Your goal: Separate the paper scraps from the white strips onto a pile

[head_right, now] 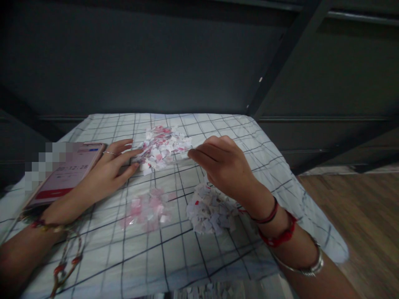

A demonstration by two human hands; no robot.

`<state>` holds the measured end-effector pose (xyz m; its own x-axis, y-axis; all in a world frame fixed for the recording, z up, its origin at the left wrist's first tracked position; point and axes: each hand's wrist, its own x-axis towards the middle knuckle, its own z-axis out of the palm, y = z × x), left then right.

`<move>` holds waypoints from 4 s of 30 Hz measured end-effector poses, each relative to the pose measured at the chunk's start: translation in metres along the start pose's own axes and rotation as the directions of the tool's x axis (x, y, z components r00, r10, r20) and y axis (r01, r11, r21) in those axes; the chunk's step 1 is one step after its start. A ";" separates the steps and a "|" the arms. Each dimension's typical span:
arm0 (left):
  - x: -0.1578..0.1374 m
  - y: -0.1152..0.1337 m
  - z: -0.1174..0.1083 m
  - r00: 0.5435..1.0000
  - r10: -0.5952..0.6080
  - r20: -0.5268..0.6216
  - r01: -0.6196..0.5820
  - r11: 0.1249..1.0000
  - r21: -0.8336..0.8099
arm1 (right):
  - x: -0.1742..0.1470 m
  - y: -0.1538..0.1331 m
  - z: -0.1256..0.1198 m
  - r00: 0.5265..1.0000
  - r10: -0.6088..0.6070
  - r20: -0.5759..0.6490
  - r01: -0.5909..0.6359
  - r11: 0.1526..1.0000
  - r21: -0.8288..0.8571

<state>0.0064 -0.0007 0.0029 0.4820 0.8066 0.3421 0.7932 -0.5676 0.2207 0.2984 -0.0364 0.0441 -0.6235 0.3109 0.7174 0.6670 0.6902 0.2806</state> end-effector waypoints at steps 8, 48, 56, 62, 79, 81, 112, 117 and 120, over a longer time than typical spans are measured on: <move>0.000 0.001 -0.001 1.000 -0.008 0.009 0.009 1.000 -0.010 | 0.001 0.001 -0.008 1.000 0.003 0.005 -0.003 0.998 0.056; 0.000 0.000 0.000 1.000 -0.008 0.001 0.008 1.000 -0.002 | -0.009 0.016 -0.018 0.997 0.009 0.077 -0.001 0.996 -0.094; -0.001 0.000 -0.001 1.000 -0.013 -0.005 0.013 1.000 0.027 | -0.016 0.026 -0.013 0.990 0.126 0.066 -0.114 0.979 -0.169; -0.001 0.000 -0.001 1.000 -0.021 0.003 0.021 0.999 0.029 | -0.018 0.030 -0.012 0.979 0.145 0.142 -0.131 0.986 -0.103; -0.001 -0.002 0.001 1.000 -0.008 -0.007 0.008 1.000 0.030 | -0.027 0.046 -0.033 0.959 0.216 0.186 -0.236 0.967 0.097; -0.001 -0.002 0.000 1.000 -0.003 -0.007 0.003 0.999 0.036 | -0.027 0.046 -0.033 0.956 0.215 0.200 -0.242 0.963 0.117; 0.000 0.000 0.000 1.000 0.013 0.003 -0.013 1.000 0.021 | -0.015 0.029 -0.004 0.939 0.269 0.214 -0.232 0.955 -0.183; 0.000 0.000 0.000 1.000 0.010 0.003 -0.010 0.999 0.030 | -0.016 0.031 -0.008 0.928 0.330 0.174 -0.286 0.929 -0.235; 0.000 0.000 0.001 1.000 0.003 0.000 -0.003 0.999 0.038 | -0.018 0.032 -0.008 0.927 0.311 0.212 -0.265 0.939 -0.219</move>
<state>0.0066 -0.0008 0.0024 0.4844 0.8047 0.3432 0.8051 -0.5636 0.1852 0.3338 -0.0252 0.0453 -0.4570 0.6410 0.6167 0.8808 0.4225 0.2137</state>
